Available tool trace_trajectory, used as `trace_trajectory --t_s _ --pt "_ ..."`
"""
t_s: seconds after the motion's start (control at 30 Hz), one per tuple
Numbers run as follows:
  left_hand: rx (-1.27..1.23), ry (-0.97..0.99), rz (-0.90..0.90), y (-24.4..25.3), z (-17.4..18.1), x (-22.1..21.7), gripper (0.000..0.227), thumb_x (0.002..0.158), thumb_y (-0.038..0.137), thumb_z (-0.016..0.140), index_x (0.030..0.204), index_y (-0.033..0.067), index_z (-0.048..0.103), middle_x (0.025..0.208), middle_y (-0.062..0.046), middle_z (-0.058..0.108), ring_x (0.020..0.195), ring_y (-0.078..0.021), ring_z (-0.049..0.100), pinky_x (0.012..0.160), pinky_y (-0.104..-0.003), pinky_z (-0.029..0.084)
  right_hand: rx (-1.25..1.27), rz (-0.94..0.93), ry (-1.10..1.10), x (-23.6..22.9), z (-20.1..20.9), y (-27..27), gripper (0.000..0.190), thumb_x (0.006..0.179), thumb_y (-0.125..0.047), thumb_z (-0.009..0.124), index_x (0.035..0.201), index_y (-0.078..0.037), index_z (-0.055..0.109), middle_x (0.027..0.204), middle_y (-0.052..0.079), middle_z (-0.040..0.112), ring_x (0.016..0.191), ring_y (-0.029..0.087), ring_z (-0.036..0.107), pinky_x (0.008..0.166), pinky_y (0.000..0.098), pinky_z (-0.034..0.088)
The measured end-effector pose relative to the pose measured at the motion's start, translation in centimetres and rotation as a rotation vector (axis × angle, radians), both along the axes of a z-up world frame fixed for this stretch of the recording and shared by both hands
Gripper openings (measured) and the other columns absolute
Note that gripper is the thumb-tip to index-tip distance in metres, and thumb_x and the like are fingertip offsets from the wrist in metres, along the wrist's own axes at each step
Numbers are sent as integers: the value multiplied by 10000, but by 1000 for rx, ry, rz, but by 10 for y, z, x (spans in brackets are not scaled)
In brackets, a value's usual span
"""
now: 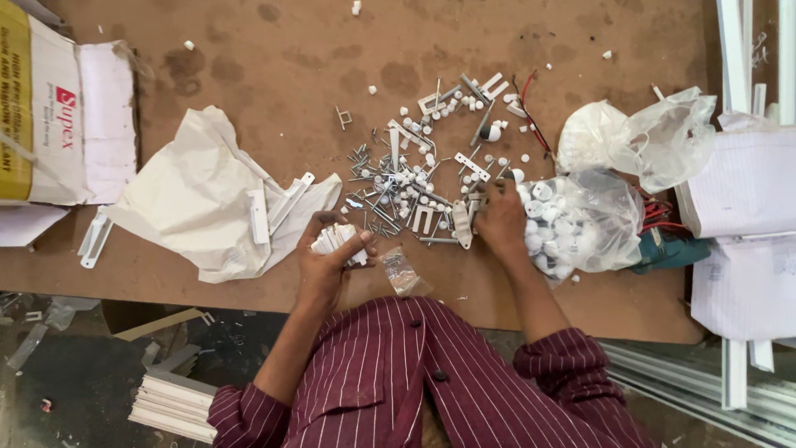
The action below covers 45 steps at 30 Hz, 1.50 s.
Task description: The person sits at a workbench and repeatedly picks up small white plastic pieces, metal screws, and white plastic caps. They insert the caps into the plastic pieces and place the assembled units on the table. The person continues this repetitive assembly process throughout the clip.
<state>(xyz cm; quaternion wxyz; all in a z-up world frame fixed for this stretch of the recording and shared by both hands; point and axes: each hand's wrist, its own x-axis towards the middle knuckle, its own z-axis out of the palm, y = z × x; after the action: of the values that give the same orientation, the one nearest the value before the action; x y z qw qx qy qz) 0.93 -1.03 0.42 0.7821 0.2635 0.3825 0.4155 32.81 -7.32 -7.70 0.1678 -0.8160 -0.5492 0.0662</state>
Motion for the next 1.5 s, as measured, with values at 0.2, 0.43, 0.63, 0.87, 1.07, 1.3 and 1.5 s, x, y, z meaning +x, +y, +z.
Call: trace_trajectory --t_s 0.2,0.43,0.63,0.87,1.07,1.3,1.5 --pt "31 64 -79 -4 -1 9 366 841 -27 779 1103 21 527 832 -115 689 684 -215 732 581 -368 636 -48 -23 8 2 -24 -6 465 664 -12 749 1118 -108 729 1227 178 588 1104 377 608 879 439 531" --pt "75 106 -43 -6 3 1 367 841 -24 786 1117 28 550 855 -103 696 725 -205 743 625 -349 648 141 -86 29 0 10 -7 129 813 -63 797 936 -103 796 889 119 709 781 302 693 712 430 551" --pt "86 127 -44 -9 2 11 311 847 -27 782 1100 18 608 934 -85 699 821 -185 748 696 -340 664 332 75 322 -71 62 -2 167 839 -145 854 969 -60 793 865 108 756 700 212 720 631 333 560" --pt "107 128 -13 -11 1 16 293 855 8 794 1085 47 617 1044 -55 698 930 -148 734 771 -311 663 332 315 469 -144 96 13 200 836 -104 829 1030 -60 808 863 93 732 661 151 698 560 284 567" --pt "110 237 1 -9 -2 12 288 825 42 826 1046 50 641 997 -52 702 830 -147 725 654 -314 660 210 202 270 -123 72 12 174 891 -104 750 1050 -46 793 832 156 708 627 259 686 551 390 535" --pt "82 292 8 -6 -1 8 306 816 79 846 1045 72 643 927 -57 713 794 -123 722 595 -290 631 -154 121 113 -43 38 21 340 734 -104 796 1035 32 718 773 229 713 711 375 704 688 459 571" --pt "85 359 30 -9 3 4 289 817 92 844 1030 70 650 943 -41 702 783 -118 711 592 -276 609 -158 -173 952 -61 66 8 273 811 -51 790 1050 -39 657 770 98 734 576 143 694 476 298 549"
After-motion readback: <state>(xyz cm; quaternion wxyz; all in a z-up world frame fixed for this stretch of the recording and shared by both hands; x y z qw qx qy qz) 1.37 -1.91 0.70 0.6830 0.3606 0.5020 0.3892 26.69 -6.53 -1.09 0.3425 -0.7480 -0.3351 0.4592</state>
